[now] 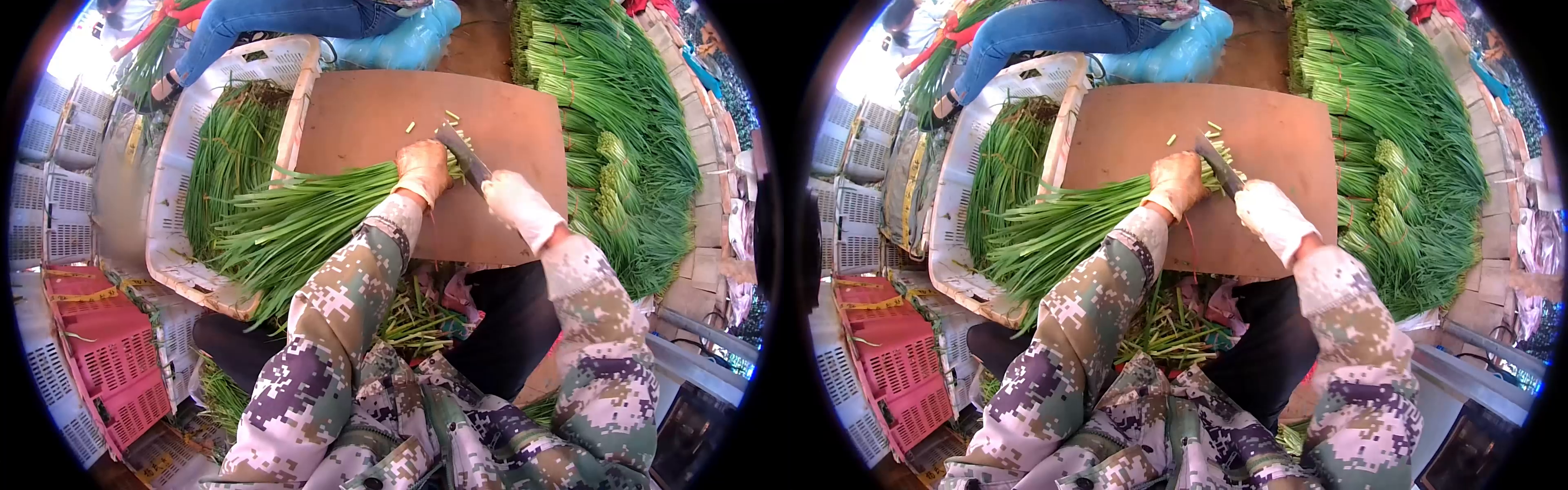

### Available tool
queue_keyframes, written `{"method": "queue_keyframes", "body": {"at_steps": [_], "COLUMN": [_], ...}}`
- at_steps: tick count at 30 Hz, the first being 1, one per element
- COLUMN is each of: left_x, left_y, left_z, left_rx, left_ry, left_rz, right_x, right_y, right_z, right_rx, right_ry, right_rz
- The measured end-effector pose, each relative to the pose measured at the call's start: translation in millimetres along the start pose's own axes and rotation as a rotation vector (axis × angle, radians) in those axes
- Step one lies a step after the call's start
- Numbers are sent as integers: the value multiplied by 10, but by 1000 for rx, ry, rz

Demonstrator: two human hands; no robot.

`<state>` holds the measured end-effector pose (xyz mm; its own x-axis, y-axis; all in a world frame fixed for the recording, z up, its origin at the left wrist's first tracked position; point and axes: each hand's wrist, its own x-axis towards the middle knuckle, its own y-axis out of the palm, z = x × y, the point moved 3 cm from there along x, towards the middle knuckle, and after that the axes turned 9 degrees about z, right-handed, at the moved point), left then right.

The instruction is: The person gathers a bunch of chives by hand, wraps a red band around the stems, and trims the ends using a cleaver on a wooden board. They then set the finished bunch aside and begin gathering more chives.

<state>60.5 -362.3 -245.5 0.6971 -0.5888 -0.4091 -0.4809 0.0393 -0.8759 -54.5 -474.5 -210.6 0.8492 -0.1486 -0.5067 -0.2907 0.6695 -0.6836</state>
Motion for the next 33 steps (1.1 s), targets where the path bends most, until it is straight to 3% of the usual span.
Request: {"method": "queue_keyframes", "body": {"at_steps": [2, 3, 6, 10, 13, 15, 18, 29, 31, 32, 33], "left_x": [-11, -5, -7, 0, 11, 23, 47, 37, 41, 39, 27], "left_y": [12, -4, 21, 23, 16, 26, 53, 22, 14, 7, 2], "left_z": [12, 12, -15, -2, 2, 12, 18, 31, 25, 22, 26], "left_rx": [33, 21, 7, 22, 7, 11, 25, 25, 28, 30, 20], "left_ry": [-6, -7, -4, -17, -13, -12, -17, -32, -46, -45, -40], "left_rz": [12, 0, -4, -14, 12, 3, -17, 10, 18, 18, 25], "right_x": [-79, -107, -153, -193, -163, -125, -208, -236, -168, -169, -198], "right_y": [92, 118, 177, 152, 123, 136, 76, 5, 135, 220, 268], "right_z": [-124, -88, -102, -49, -47, -96, -46, 7, -92, -148, -126], "right_rx": [-55, -185, -165, -233, -139, 105, 333, 253, 27, 29, -189], "right_ry": [-24, -155, -84, -135, -42, 155, 214, 282, 80, 80, -51], "right_rz": [-43, -47, -157, -145, -87, -61, 9, 58, 10, 9, -133]}}
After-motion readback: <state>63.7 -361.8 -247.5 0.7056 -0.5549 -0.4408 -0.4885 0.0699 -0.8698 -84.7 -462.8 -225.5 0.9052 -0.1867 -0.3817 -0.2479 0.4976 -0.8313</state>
